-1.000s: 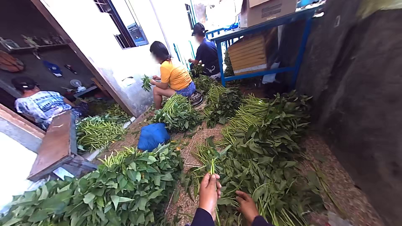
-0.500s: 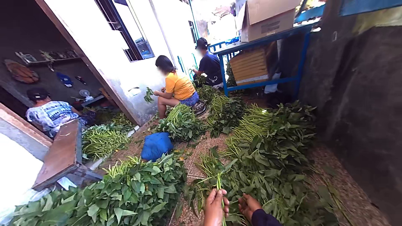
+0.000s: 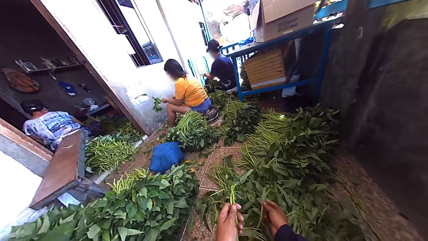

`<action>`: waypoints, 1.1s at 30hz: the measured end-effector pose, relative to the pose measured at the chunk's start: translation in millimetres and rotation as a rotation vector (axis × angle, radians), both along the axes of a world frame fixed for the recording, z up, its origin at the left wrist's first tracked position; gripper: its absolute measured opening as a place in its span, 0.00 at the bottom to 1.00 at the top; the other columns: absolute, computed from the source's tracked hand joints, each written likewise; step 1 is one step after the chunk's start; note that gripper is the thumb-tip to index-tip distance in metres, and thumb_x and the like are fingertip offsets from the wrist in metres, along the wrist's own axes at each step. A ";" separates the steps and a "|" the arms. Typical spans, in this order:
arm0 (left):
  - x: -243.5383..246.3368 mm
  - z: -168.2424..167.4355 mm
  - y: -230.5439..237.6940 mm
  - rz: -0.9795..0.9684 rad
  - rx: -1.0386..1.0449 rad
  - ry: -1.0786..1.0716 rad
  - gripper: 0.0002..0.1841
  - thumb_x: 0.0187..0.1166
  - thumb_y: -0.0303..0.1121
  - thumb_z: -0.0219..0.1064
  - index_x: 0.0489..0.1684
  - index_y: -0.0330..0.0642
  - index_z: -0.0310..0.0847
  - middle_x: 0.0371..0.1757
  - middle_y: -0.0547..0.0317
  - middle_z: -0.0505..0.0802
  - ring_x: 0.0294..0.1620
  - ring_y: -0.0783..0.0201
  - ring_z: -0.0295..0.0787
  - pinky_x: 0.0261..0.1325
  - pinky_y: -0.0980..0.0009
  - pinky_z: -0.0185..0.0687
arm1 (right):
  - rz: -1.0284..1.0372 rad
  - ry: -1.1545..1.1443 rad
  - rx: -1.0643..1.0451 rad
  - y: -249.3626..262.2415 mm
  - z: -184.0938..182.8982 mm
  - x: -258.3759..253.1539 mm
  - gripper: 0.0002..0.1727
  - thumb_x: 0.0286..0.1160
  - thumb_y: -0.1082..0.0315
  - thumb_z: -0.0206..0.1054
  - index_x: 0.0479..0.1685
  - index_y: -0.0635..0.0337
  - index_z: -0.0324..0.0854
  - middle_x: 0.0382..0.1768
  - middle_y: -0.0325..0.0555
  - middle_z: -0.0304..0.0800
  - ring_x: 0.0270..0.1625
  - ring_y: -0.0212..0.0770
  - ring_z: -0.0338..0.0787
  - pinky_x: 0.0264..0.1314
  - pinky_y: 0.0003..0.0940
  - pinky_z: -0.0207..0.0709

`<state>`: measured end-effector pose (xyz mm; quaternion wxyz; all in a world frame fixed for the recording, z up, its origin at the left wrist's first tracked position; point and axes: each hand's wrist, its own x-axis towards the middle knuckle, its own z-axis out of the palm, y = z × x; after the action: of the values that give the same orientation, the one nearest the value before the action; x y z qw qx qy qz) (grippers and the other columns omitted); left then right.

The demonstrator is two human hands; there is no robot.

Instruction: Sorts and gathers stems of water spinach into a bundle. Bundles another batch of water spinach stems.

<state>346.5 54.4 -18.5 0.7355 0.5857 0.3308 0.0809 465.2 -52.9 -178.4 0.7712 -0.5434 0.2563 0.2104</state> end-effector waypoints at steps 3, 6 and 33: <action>0.2 -2.8 -6.4 -0.006 0.028 0.009 0.13 0.95 0.30 0.48 0.53 0.31 0.77 0.25 0.57 0.83 0.19 0.68 0.78 0.24 0.76 0.78 | 0.176 -0.271 -0.110 -32.8 35.2 -14.2 0.16 0.75 0.76 0.72 0.60 0.66 0.84 0.49 0.54 0.92 0.47 0.44 0.91 0.48 0.41 0.85; 1.6 -2.8 -19.8 -0.006 -0.056 0.007 0.13 0.95 0.31 0.49 0.53 0.32 0.77 0.27 0.55 0.85 0.21 0.66 0.81 0.25 0.75 0.79 | 0.358 -0.479 -0.278 -71.7 62.8 -24.2 0.16 0.70 0.73 0.76 0.56 0.63 0.87 0.45 0.48 0.94 0.43 0.40 0.93 0.46 0.38 0.87; -10.2 -49.8 -55.1 -0.246 0.024 0.281 0.09 0.92 0.32 0.56 0.57 0.38 0.77 0.38 0.53 0.89 0.27 0.65 0.83 0.25 0.73 0.75 | 0.176 -0.240 -0.132 -109.6 51.1 -59.9 0.24 0.87 0.71 0.57 0.80 0.63 0.63 0.59 0.59 0.85 0.52 0.52 0.91 0.50 0.50 0.87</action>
<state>336.3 -0.7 -68.2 0.6792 0.6361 0.3554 -0.0882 405.2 -162.4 -127.3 0.7374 -0.6345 0.1270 0.1937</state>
